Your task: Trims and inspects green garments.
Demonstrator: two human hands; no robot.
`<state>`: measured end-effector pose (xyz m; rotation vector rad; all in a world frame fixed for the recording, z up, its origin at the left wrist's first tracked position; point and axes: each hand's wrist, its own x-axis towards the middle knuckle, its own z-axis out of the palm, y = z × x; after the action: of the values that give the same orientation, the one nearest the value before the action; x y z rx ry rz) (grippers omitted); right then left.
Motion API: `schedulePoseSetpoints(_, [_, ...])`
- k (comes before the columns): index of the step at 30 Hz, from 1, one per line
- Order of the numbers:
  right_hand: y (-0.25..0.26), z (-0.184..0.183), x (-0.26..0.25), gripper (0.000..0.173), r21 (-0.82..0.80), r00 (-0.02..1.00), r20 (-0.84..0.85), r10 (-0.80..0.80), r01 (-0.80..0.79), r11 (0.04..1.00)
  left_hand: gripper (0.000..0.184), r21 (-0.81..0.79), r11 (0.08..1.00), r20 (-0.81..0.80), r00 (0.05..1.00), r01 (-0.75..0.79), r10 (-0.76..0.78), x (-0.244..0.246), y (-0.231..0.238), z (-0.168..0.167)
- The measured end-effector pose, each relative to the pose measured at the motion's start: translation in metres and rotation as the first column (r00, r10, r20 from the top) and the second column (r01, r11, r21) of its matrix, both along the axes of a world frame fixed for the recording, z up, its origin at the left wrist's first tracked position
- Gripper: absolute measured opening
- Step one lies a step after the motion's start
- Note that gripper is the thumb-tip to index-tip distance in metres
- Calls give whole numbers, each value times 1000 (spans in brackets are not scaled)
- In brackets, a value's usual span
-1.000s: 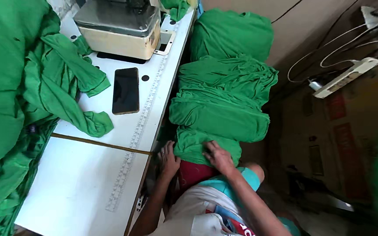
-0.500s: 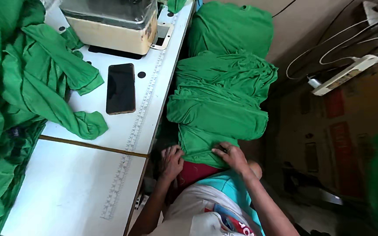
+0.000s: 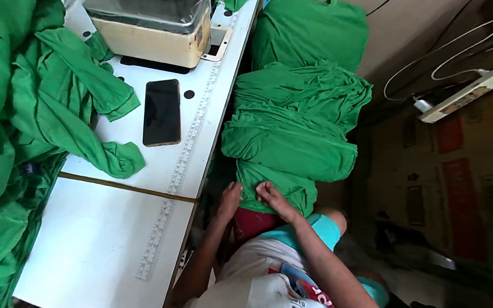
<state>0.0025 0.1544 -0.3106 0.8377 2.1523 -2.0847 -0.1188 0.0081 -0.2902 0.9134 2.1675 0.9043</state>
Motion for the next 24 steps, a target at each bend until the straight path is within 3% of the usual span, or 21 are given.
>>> schedulePoseSetpoints(5, [2,0,4,25,-16,1000,2,20,-20,1000,33,42,998,3,999,52,-52,-2,-7,-13])
schedulePoseSetpoints(8, [2,1,2,23,-13,999,16,29,-29,999,29,85,991,-83,992,104,-97,1,-10,-23])
schedulePoseSetpoints(14, [4,15,-3,30,117,962,197,192,-217,969,31,-5,1000,-103,994,26,-26,3,-4,-9])
schedulePoseSetpoints(19, [2,17,-9,34,233,904,308,297,-374,898,30,6,1000,-184,983,0,2,9,-3,-14])
schedulePoseSetpoints(24, [1,20,-9,32,273,887,332,321,-416,867,32,65,997,-131,990,-49,57,8,-4,-17])
